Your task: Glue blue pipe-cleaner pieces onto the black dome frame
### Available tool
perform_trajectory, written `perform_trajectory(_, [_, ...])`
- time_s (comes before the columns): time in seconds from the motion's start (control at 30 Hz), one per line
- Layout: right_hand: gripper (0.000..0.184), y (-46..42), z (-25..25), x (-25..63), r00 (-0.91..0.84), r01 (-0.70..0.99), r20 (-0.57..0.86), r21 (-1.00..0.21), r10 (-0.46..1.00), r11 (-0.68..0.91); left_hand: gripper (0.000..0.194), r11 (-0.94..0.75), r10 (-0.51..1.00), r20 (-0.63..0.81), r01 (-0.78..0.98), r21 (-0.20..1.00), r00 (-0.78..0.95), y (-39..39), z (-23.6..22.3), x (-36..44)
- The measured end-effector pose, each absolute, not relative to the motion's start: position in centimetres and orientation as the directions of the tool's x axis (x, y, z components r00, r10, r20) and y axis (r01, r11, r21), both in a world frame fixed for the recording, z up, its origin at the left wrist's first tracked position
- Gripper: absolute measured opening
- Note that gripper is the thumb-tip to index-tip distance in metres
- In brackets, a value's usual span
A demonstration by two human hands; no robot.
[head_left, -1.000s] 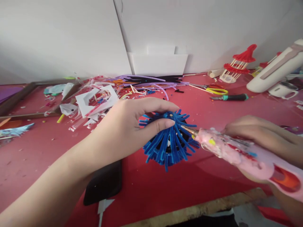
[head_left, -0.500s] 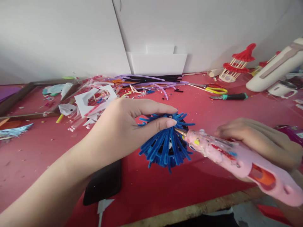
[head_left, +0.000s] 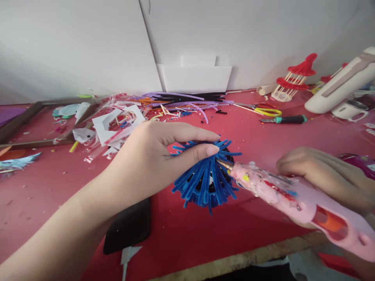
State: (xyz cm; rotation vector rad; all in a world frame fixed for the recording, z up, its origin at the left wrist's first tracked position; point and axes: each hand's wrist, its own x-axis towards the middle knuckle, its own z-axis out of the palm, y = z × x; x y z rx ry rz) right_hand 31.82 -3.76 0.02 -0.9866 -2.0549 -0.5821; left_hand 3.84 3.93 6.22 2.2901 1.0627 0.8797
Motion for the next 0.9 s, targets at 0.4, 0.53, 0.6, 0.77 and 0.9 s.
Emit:
perform_trajectory(0.4, [0.019,-4.7,0.3,32.4,-0.426,0.811,0.776,0.1,0.465,0.576,0.014,-0.611,0.783,0.363,0.514,0.602,0.505,4.1,6.0,3.6])
perform_trajectory(0.53, [0.015,-5.6,0.2,32.9,-0.41,0.862,0.714,0.101,0.567,0.497,0.014,-0.677,0.73,0.434,0.473,0.564,0.528,4.4,5.6,3.5])
perform_trajectory(0.6, [0.016,-6.0,0.1,33.1,-0.411,0.86,0.716,0.099,0.565,0.501,0.014,-0.693,0.717,0.448,0.473,0.544,0.534,4.5,5.6,3.4])
perform_trajectory(0.77, [0.027,-7.0,-0.3,33.4,-0.349,0.859,0.711,-0.018,0.611,0.511,0.015,-0.723,0.688,0.477,0.457,0.519,0.547,4.7,5.6,3.5])
perform_trajectory(0.9, [0.031,-7.2,-0.4,33.6,-0.333,0.859,0.715,-0.039,0.615,0.511,0.015,-0.741,0.669,0.496,0.442,0.505,0.554,4.7,5.7,3.5])
